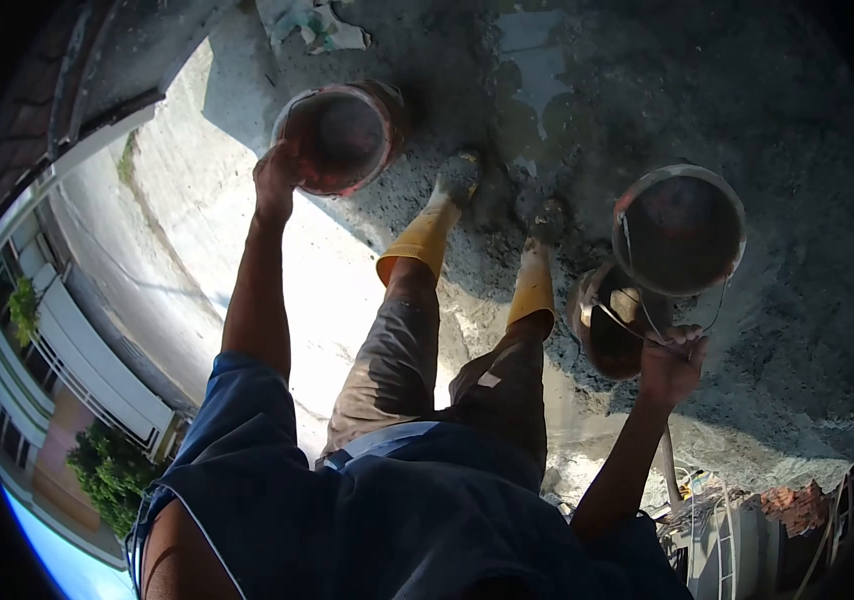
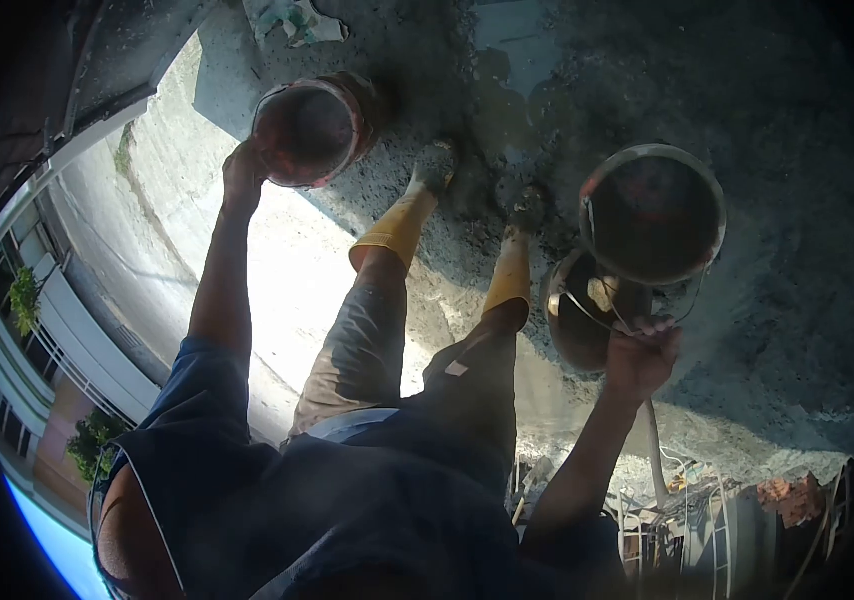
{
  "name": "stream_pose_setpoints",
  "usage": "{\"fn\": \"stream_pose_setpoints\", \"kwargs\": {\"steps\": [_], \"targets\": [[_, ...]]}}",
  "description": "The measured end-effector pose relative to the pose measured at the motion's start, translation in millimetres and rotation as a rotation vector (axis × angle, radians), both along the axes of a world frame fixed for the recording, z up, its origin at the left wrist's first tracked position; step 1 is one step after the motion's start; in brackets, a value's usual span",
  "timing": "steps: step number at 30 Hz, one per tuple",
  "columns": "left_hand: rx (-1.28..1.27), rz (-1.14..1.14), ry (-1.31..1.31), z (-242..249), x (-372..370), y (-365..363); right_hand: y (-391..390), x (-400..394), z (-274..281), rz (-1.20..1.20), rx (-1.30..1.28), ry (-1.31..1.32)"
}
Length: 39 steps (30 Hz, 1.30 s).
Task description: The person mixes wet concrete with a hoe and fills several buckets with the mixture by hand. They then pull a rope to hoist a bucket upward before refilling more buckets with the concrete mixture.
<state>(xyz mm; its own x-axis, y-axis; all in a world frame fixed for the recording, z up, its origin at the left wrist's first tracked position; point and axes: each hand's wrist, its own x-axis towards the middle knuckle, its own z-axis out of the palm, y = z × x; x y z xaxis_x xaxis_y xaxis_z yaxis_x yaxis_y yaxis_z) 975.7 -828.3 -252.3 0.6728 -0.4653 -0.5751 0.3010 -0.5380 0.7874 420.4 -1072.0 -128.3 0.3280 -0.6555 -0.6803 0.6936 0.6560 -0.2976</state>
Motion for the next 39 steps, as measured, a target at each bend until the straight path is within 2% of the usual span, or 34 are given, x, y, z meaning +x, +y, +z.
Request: {"fn": "stream_pose_setpoints", "kwargs": {"steps": [1, 3, 4, 6, 8, 10, 12, 13, 15, 20, 22, 23, 24, 27, 30, 32, 34, 36, 37, 39], "targets": [[0.013, -0.152, -0.085, 20.6, 6.0, 5.0, 4.5, -0.3, 0.3, -0.016, -0.005, -0.009], [-0.049, -0.184, -0.011, 70.3, 2.7, -2.7, 15.2, -3.4, 1.7, -0.038, 0.019, -0.006], [-0.124, -0.068, 0.152, 95.9, -6.7, -14.8, 20.4, -4.9, 2.3, -0.06, 0.013, -0.01], [0.039, -0.042, 0.032, 135.3, -30.4, -40.0, 29.4, -3.8, 2.7, -0.064, 0.07, -0.014], [0.029, -0.24, -0.083, 165.1, -56.1, -63.5, 35.9, -0.7, 2.2, -0.106, 0.016, -0.055], [0.132, -0.809, -0.786, 187.3, -92.9, -95.7, 42.8, -7.5, 2.8, -0.175, 0.062, -0.017], [0.107, -0.645, -0.432, 195.0, -129.4, -111.6, 43.1, -18.6, 3.0, -0.229, 0.149, 0.126], [0.061, -0.705, -0.421, 194.5, -141.5, -121.1, 46.3, -28.8, -3.3, -0.244, 0.133, 0.091], [-0.035, -0.414, 0.103, 195.1, -170.7, -145.8, 47.7, -50.0, -0.9, -0.297, 0.145, 0.118], [-0.147, -0.686, 0.094, 211.4, -279.7, -219.3, 79.8, -129.6, 18.6, -0.472, 0.176, 0.109], [-0.201, -0.607, 0.347, 205.9, -308.7, -246.4, 104.7, -157.9, 34.3, -0.548, 0.208, 0.087], [-0.249, -0.705, 0.421, 192.6, -314.4, -258.8, 123.9, -171.2, 33.4, -0.579, 0.204, 0.133], [-0.224, -0.713, 0.314, 218.6, -370.6, -276.4, 140.4, -184.0, 37.8, -0.653, 0.187, 0.133], [-0.262, -0.93, 0.474, 225.0, -444.4, -308.9, 191.4, -208.2, 48.1, -0.721, 0.238, 0.303], [-0.223, -1.149, 0.497, 239.6, -530.7, -320.7, 232.7, -226.7, 68.8, -0.936, 0.266, 0.273], [-0.193, -1.379, 0.546, 245.8, -579.8, -324.5, 258.8, -235.7, 71.9, -1.094, 0.315, 0.293], [-0.146, -1.481, 0.532, 247.1, -626.3, -321.5, 285.9, -245.8, 80.0, -1.206, 0.386, 0.304], [-0.021, -1.708, 0.476, 253.5, -673.8, -316.4, 311.0, -258.3, 96.4, -1.329, 0.456, 0.301], [-0.027, -1.751, 0.488, 252.6, -694.3, -310.9, 333.6, -261.7, 97.0, -1.352, 0.484, 0.327], [0.061, -1.969, 0.611, 247.0, -736.7, -297.2, 367.7, -263.1, 114.5, -1.463, 0.613, 0.338]]}}
